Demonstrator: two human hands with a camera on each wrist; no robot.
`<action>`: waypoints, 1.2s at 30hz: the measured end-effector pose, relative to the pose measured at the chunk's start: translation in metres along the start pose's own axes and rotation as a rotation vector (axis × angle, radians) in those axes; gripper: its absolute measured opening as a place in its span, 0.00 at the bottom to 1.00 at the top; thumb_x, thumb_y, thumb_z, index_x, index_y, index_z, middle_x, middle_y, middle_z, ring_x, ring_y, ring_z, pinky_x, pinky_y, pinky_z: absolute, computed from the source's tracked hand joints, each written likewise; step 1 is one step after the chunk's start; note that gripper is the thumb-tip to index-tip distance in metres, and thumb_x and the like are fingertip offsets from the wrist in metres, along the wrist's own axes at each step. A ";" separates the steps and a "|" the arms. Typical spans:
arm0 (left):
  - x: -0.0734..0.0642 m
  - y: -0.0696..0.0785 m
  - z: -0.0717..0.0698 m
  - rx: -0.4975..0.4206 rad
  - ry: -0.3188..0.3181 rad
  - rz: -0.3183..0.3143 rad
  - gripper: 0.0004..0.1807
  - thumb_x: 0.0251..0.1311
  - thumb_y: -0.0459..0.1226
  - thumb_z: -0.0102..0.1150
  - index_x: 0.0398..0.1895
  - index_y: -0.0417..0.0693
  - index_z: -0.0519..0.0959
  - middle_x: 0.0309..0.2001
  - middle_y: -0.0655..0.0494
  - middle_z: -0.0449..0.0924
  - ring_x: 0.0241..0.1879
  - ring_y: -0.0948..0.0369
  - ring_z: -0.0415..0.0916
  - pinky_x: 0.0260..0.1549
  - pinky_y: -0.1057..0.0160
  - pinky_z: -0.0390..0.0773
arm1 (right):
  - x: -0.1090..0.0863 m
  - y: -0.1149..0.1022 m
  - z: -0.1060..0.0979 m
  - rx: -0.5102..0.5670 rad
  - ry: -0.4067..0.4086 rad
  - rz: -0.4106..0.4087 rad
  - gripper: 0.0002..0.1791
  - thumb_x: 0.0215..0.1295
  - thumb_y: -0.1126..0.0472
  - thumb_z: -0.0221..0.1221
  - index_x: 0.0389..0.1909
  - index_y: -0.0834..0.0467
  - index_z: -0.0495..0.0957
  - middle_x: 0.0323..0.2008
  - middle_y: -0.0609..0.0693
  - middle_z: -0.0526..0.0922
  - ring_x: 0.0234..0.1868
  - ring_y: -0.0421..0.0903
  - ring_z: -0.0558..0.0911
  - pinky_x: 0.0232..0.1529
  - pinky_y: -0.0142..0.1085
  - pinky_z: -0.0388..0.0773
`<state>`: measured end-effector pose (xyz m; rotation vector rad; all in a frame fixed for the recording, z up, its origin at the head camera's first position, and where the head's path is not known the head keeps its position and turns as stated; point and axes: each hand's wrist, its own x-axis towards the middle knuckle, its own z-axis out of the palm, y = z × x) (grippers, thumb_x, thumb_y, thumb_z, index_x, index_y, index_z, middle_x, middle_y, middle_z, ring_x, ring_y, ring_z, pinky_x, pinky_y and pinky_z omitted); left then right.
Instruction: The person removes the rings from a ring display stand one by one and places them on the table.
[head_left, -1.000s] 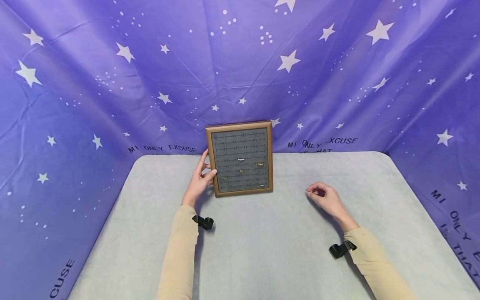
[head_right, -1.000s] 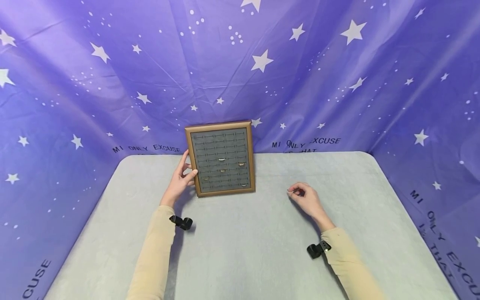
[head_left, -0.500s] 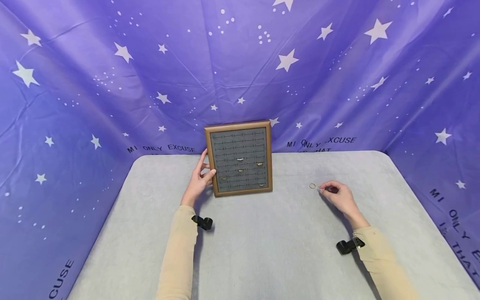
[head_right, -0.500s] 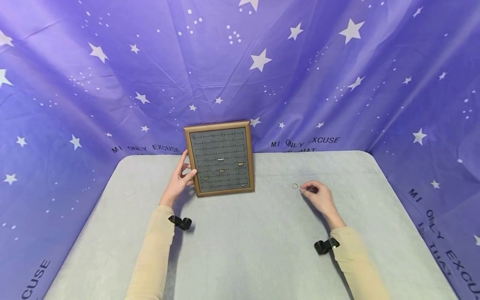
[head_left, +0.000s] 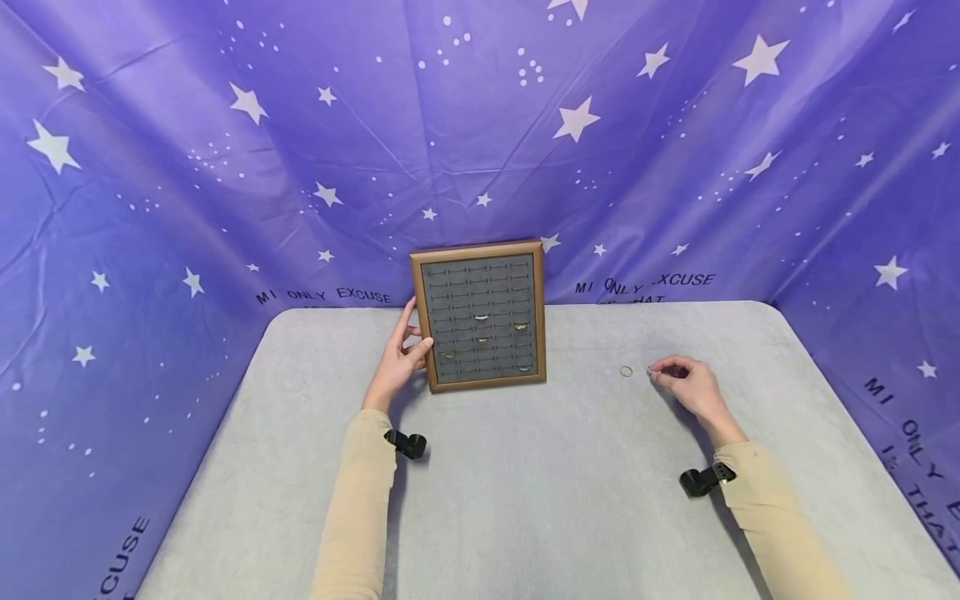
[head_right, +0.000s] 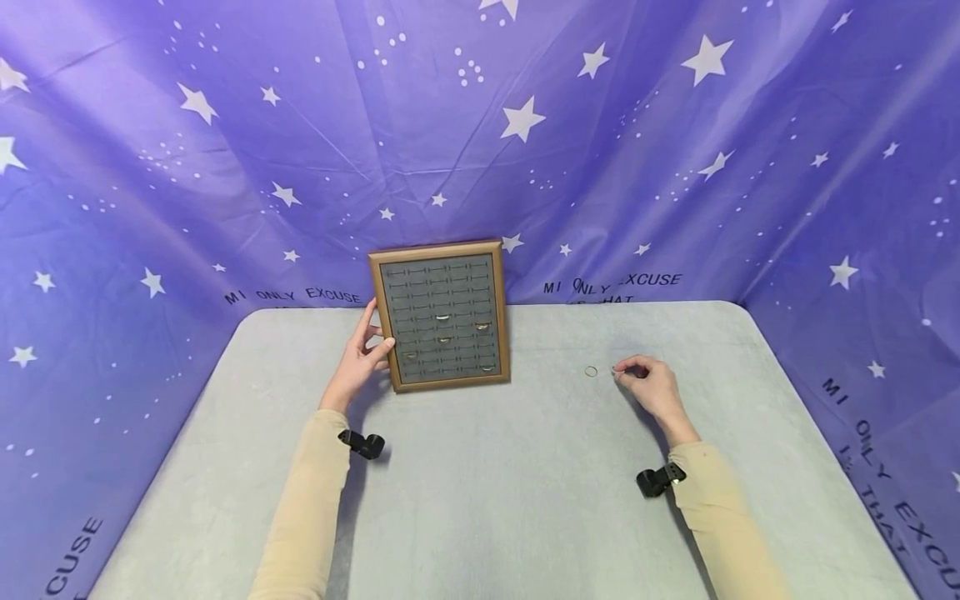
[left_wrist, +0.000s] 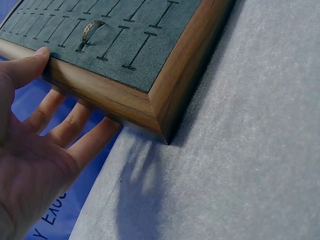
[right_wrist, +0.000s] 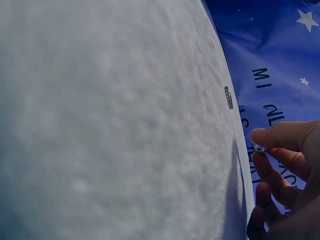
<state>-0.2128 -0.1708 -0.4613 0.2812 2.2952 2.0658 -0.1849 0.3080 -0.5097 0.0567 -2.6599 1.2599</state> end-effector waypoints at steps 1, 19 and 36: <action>0.000 0.000 0.000 -0.001 0.000 -0.003 0.41 0.69 0.31 0.53 0.78 0.61 0.46 0.49 0.39 0.64 0.31 0.47 0.74 0.37 0.49 0.80 | 0.001 0.000 -0.001 -0.005 -0.001 0.001 0.06 0.55 0.70 0.65 0.34 0.68 0.83 0.25 0.53 0.78 0.24 0.37 0.69 0.25 0.29 0.65; -0.001 0.001 0.000 0.016 0.003 -0.016 0.40 0.69 0.32 0.53 0.78 0.62 0.46 0.50 0.42 0.63 0.32 0.46 0.73 0.39 0.45 0.79 | 0.009 0.001 -0.002 -0.079 -0.091 0.033 0.07 0.57 0.70 0.62 0.36 0.68 0.82 0.33 0.60 0.82 0.30 0.46 0.73 0.31 0.33 0.67; 0.010 -0.025 -0.004 0.034 0.007 -0.003 0.41 0.69 0.35 0.54 0.77 0.67 0.45 0.51 0.42 0.63 0.32 0.50 0.74 0.37 0.50 0.80 | 0.001 -0.015 0.008 0.145 -0.030 0.029 0.14 0.60 0.73 0.60 0.46 0.75 0.75 0.39 0.68 0.79 0.31 0.32 0.73 0.30 0.22 0.70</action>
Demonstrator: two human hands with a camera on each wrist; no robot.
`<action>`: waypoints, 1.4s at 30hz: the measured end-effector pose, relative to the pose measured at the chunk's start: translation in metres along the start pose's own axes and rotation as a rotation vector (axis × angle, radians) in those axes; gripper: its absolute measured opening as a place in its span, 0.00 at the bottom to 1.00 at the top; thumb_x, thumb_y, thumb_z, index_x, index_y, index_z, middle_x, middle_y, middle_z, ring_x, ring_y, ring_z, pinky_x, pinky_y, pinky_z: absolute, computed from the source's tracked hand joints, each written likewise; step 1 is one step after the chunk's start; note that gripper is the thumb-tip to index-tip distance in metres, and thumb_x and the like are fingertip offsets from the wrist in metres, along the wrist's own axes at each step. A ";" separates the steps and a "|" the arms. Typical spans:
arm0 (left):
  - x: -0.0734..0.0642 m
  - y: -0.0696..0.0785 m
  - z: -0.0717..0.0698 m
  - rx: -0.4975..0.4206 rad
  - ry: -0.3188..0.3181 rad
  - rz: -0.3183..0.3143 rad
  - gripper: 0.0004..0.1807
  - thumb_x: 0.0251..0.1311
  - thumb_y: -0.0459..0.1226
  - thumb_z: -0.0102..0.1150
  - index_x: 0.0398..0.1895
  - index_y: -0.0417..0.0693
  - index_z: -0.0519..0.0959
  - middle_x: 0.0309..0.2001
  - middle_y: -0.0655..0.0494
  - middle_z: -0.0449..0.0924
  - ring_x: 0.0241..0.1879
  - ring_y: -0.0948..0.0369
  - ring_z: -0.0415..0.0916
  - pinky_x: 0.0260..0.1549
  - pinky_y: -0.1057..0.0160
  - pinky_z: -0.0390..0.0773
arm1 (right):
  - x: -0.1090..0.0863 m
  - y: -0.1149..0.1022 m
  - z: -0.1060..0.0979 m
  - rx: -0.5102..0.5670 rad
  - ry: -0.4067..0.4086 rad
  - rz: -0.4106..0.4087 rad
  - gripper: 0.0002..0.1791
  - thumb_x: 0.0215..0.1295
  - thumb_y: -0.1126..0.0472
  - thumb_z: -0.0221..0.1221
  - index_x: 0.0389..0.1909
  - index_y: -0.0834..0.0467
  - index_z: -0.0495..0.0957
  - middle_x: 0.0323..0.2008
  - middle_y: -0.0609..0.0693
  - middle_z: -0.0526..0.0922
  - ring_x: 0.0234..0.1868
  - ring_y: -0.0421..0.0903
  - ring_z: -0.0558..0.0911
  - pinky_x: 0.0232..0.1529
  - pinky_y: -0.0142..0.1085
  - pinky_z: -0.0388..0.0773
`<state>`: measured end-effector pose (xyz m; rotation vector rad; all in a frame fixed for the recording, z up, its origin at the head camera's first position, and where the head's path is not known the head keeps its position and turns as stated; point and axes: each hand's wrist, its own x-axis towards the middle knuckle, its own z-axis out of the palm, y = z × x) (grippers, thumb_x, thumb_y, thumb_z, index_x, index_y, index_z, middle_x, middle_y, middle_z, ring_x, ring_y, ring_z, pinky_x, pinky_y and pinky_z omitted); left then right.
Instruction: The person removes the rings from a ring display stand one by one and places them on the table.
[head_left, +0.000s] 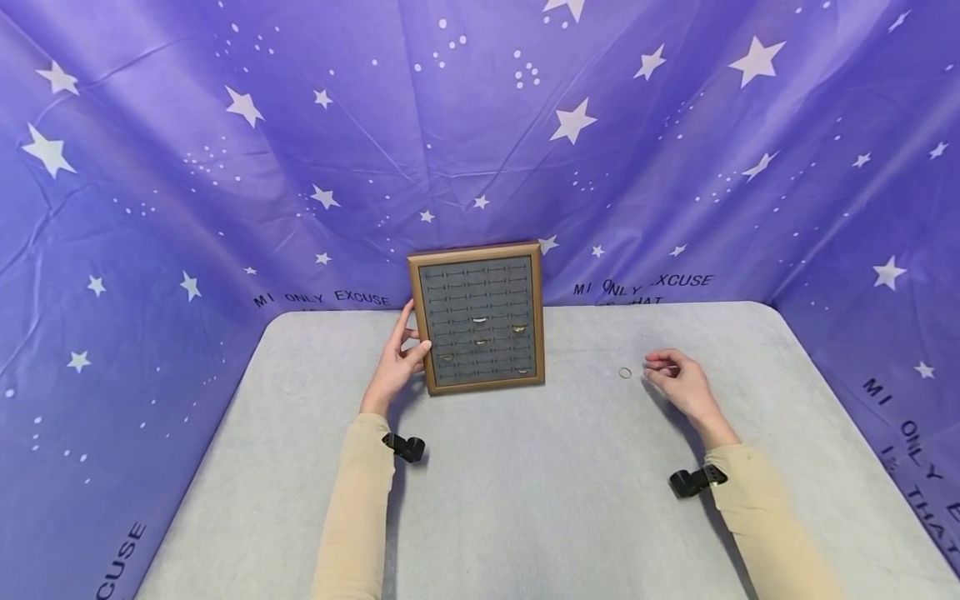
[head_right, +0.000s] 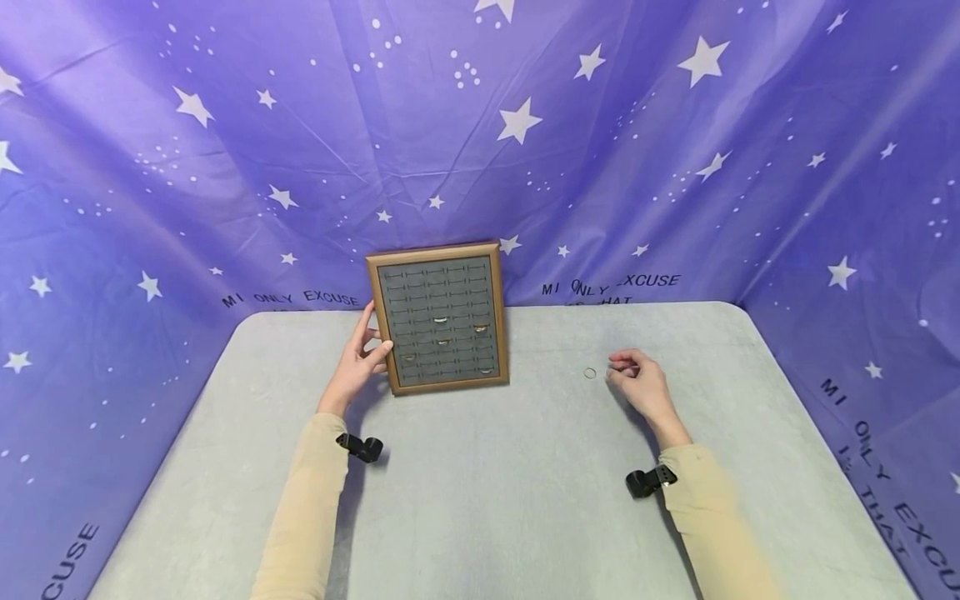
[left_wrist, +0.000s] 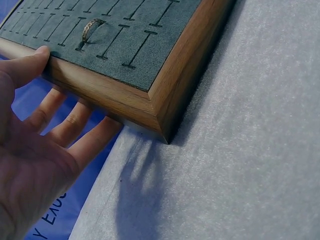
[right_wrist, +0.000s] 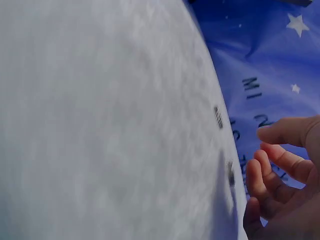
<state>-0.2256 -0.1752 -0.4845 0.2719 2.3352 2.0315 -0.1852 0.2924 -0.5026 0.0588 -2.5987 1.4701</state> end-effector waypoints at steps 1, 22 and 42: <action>0.002 -0.005 -0.001 -0.001 0.005 0.003 0.41 0.69 0.36 0.55 0.77 0.69 0.45 0.51 0.42 0.63 0.31 0.50 0.74 0.36 0.51 0.80 | 0.000 -0.003 0.002 0.019 -0.006 -0.001 0.14 0.61 0.73 0.60 0.47 0.75 0.75 0.39 0.69 0.79 0.31 0.32 0.74 0.30 0.22 0.71; 0.001 -0.007 -0.002 -0.028 0.027 0.005 0.41 0.68 0.35 0.55 0.77 0.69 0.47 0.48 0.44 0.64 0.31 0.56 0.75 0.33 0.56 0.80 | -0.004 -0.059 0.061 0.225 -0.115 -0.073 0.14 0.60 0.75 0.59 0.47 0.74 0.75 0.41 0.70 0.79 0.37 0.41 0.79 0.38 0.25 0.74; 0.002 -0.010 0.001 -0.008 0.043 0.038 0.40 0.68 0.34 0.55 0.77 0.70 0.49 0.47 0.45 0.65 0.29 0.60 0.75 0.30 0.60 0.80 | 0.016 -0.112 0.090 0.159 -0.185 -0.182 0.14 0.61 0.73 0.60 0.48 0.70 0.77 0.45 0.66 0.79 0.44 0.54 0.79 0.41 0.31 0.74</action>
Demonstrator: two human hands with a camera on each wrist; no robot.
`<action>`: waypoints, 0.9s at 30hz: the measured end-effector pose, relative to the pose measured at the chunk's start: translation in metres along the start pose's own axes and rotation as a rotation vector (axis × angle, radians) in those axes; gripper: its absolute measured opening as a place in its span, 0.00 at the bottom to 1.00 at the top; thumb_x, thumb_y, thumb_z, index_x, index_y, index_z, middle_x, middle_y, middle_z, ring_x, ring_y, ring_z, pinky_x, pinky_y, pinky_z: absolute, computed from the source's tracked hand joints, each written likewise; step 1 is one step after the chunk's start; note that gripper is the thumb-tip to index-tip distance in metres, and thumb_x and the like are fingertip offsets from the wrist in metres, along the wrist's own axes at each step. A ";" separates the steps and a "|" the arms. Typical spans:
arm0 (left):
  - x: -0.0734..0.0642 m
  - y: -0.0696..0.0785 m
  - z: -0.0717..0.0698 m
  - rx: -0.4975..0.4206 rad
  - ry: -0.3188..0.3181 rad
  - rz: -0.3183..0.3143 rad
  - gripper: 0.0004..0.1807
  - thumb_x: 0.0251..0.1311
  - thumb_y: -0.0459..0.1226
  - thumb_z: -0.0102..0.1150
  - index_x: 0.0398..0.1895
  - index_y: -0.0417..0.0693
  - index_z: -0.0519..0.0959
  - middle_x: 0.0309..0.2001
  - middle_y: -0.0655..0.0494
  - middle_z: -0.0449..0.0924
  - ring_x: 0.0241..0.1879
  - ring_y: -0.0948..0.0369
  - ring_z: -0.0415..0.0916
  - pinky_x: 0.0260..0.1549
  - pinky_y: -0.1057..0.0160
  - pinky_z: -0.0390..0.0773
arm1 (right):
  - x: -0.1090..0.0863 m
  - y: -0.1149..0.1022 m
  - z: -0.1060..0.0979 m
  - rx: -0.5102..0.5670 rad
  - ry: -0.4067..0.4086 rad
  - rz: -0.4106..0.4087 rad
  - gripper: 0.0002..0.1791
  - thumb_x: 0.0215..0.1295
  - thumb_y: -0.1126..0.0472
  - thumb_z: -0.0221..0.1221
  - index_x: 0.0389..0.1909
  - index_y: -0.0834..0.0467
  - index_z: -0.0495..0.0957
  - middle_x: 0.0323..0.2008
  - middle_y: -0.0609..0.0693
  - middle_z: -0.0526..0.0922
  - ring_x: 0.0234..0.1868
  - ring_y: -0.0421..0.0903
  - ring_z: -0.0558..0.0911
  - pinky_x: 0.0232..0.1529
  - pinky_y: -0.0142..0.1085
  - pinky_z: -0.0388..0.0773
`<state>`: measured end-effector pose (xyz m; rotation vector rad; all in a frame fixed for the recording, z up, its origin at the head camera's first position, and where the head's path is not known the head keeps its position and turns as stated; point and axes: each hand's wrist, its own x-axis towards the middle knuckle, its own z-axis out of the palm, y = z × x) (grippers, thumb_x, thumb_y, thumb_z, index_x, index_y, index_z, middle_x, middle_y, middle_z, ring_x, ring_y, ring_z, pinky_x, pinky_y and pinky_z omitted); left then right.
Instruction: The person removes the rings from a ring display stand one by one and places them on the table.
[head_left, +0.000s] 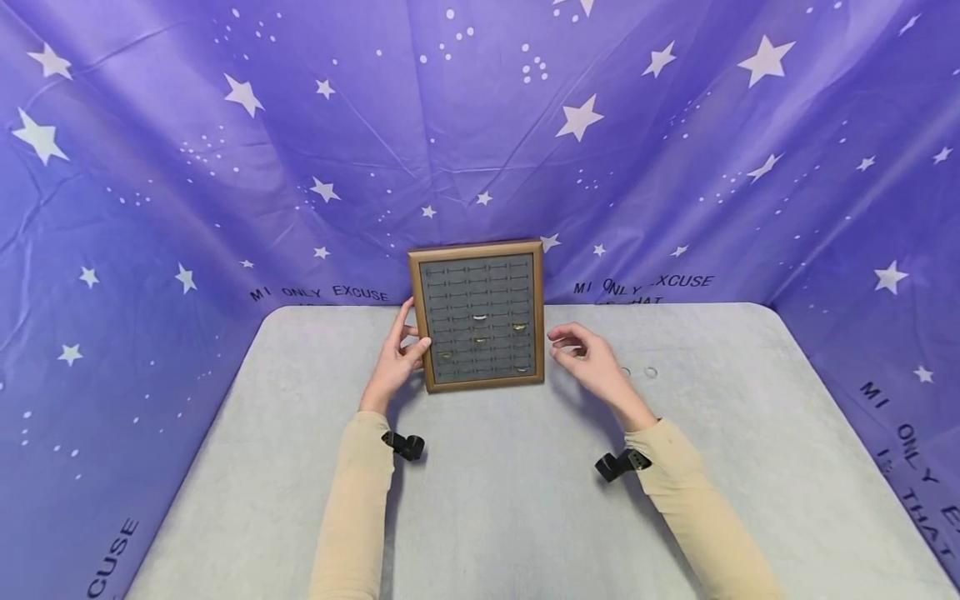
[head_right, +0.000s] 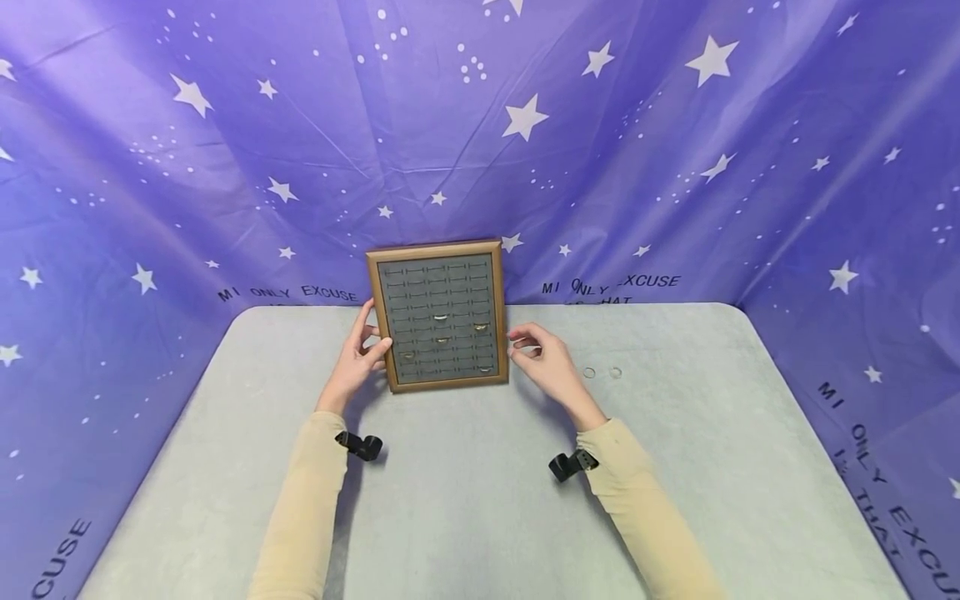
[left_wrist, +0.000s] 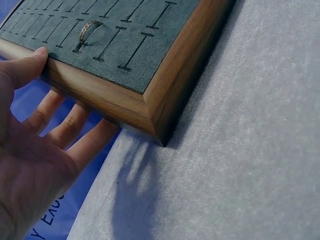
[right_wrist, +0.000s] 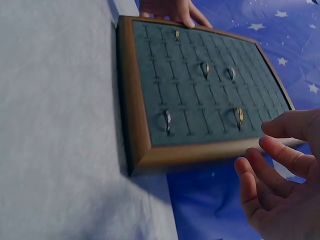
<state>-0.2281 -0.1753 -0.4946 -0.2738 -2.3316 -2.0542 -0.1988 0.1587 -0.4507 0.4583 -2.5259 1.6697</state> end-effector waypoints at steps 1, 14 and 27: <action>0.000 0.000 0.000 -0.005 0.000 -0.002 0.40 0.68 0.34 0.55 0.76 0.71 0.49 0.47 0.45 0.65 0.29 0.60 0.75 0.30 0.60 0.80 | 0.002 -0.002 0.002 0.004 -0.001 -0.009 0.14 0.61 0.73 0.60 0.48 0.70 0.77 0.45 0.66 0.80 0.44 0.54 0.79 0.41 0.31 0.74; 0.001 0.002 -0.001 -0.024 -0.013 -0.011 0.41 0.68 0.35 0.55 0.77 0.66 0.48 0.47 0.44 0.64 0.31 0.55 0.74 0.32 0.55 0.80 | 0.017 -0.021 0.025 -0.041 -0.046 -0.118 0.11 0.61 0.75 0.59 0.45 0.70 0.77 0.42 0.64 0.81 0.42 0.56 0.78 0.42 0.51 0.75; 0.002 0.000 -0.001 -0.028 -0.015 -0.014 0.41 0.68 0.34 0.55 0.76 0.71 0.49 0.47 0.45 0.65 0.26 0.60 0.71 0.32 0.57 0.81 | 0.040 -0.035 0.035 -0.132 -0.080 -0.153 0.10 0.61 0.69 0.60 0.44 0.64 0.79 0.40 0.55 0.79 0.39 0.49 0.78 0.38 0.39 0.76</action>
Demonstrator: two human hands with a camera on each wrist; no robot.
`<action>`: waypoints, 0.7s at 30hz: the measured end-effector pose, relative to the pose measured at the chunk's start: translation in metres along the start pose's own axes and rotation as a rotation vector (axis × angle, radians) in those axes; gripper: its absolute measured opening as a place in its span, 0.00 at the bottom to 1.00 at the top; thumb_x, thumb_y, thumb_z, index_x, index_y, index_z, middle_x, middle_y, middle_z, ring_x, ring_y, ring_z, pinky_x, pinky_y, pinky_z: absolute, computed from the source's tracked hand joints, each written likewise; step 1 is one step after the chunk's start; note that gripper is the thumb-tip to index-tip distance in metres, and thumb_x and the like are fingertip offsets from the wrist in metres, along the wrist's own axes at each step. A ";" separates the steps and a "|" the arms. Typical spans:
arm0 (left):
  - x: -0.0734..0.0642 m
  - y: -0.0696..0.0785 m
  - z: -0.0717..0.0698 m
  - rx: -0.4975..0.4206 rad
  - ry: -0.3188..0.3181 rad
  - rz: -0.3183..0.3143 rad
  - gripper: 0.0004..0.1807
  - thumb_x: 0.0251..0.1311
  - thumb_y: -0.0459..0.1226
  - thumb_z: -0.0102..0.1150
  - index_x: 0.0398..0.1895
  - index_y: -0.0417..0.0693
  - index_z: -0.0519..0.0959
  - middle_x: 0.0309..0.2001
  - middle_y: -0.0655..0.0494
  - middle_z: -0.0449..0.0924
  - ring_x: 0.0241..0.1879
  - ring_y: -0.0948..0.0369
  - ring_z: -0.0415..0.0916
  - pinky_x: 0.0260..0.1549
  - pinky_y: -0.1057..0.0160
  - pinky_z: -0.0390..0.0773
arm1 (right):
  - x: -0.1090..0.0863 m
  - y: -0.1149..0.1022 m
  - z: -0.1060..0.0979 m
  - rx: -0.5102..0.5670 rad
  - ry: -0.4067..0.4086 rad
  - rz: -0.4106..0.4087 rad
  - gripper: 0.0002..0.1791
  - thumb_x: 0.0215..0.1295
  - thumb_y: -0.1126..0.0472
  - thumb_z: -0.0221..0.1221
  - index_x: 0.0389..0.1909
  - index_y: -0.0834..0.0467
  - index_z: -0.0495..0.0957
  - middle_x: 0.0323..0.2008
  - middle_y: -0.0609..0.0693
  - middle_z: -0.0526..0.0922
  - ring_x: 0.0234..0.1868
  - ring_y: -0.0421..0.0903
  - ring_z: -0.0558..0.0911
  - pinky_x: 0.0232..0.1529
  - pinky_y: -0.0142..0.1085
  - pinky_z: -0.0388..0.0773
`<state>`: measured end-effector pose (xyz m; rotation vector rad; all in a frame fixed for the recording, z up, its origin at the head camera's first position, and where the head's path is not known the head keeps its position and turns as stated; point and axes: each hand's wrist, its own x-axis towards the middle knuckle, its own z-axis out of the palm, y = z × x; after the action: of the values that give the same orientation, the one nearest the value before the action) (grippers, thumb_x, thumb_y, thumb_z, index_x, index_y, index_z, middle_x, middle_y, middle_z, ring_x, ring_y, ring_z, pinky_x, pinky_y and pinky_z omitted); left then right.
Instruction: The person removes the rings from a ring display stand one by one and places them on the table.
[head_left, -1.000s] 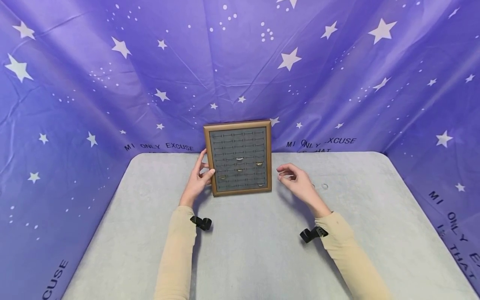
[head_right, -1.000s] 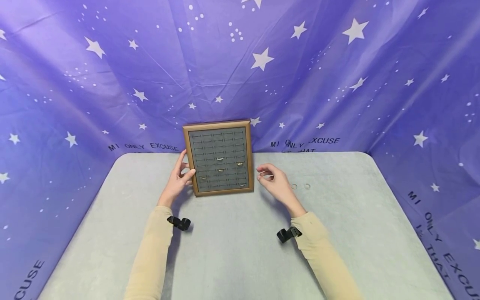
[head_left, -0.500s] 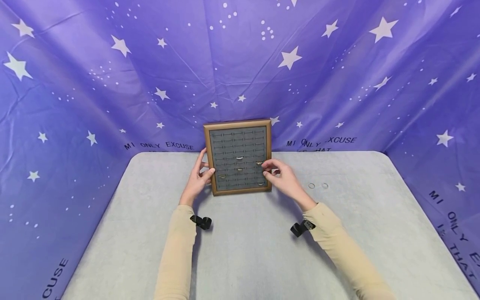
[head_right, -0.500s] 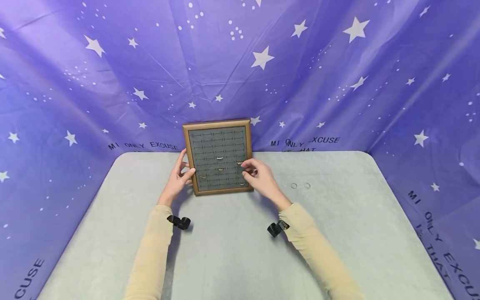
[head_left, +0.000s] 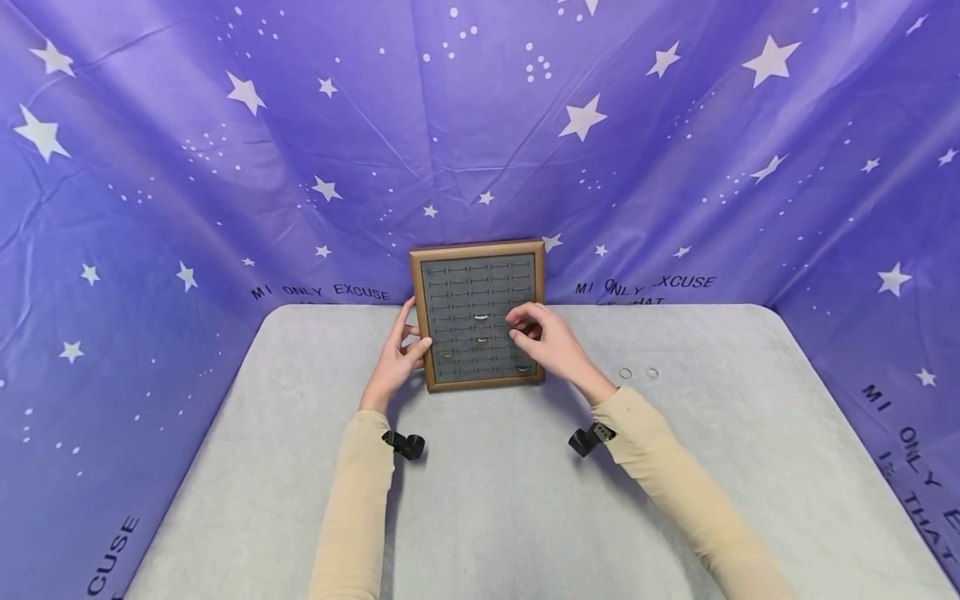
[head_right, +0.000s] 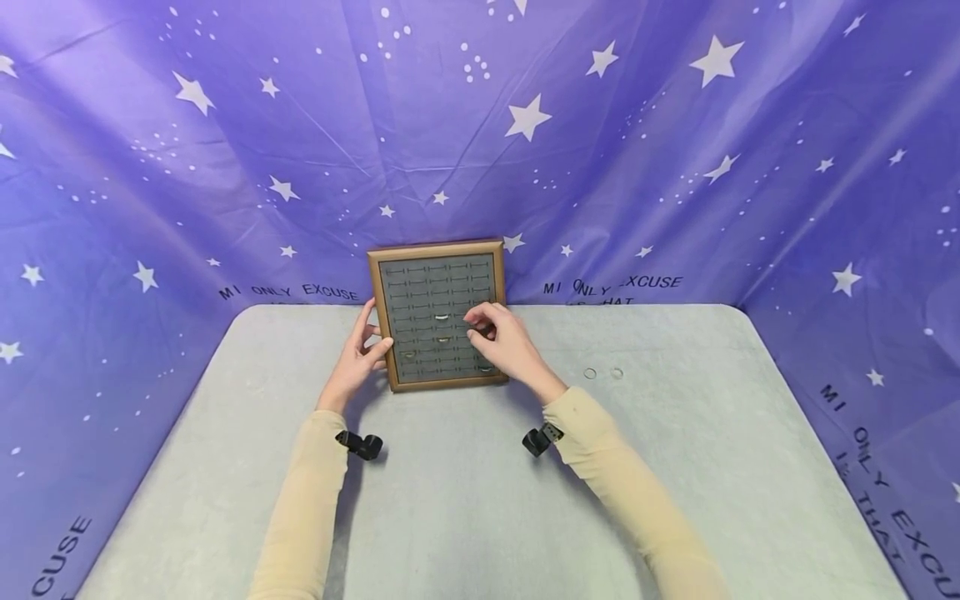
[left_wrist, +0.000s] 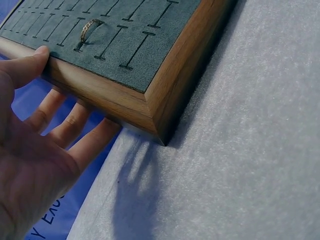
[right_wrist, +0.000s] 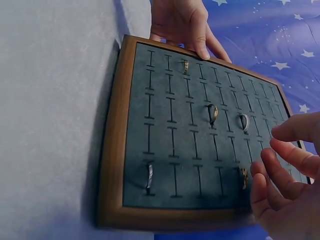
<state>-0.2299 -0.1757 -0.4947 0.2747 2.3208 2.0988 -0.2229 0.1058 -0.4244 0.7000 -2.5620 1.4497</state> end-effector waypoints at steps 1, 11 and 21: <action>0.000 0.000 0.000 -0.001 -0.002 0.000 0.41 0.68 0.34 0.56 0.77 0.71 0.49 0.47 0.45 0.65 0.26 0.60 0.71 0.32 0.56 0.81 | 0.002 -0.001 0.001 -0.009 0.002 -0.008 0.10 0.61 0.69 0.60 0.44 0.64 0.79 0.40 0.55 0.78 0.39 0.49 0.77 0.38 0.39 0.76; -0.001 0.000 -0.002 -0.020 -0.008 -0.020 0.41 0.68 0.35 0.56 0.77 0.69 0.47 0.47 0.46 0.64 0.28 0.61 0.74 0.34 0.55 0.81 | 0.013 -0.005 0.030 -0.174 0.044 -0.097 0.10 0.61 0.66 0.61 0.44 0.60 0.81 0.45 0.55 0.76 0.46 0.52 0.70 0.45 0.44 0.69; -0.007 0.022 0.000 -0.038 -0.038 -0.036 0.42 0.68 0.30 0.54 0.78 0.56 0.45 0.47 0.43 0.64 0.29 0.60 0.74 0.36 0.52 0.81 | 0.013 0.001 0.050 -0.252 0.148 -0.121 0.13 0.59 0.67 0.63 0.45 0.58 0.82 0.42 0.53 0.75 0.42 0.51 0.70 0.43 0.44 0.68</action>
<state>-0.2202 -0.1740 -0.4734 0.2687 2.2453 2.0994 -0.2286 0.0603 -0.4475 0.6698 -2.4810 1.0753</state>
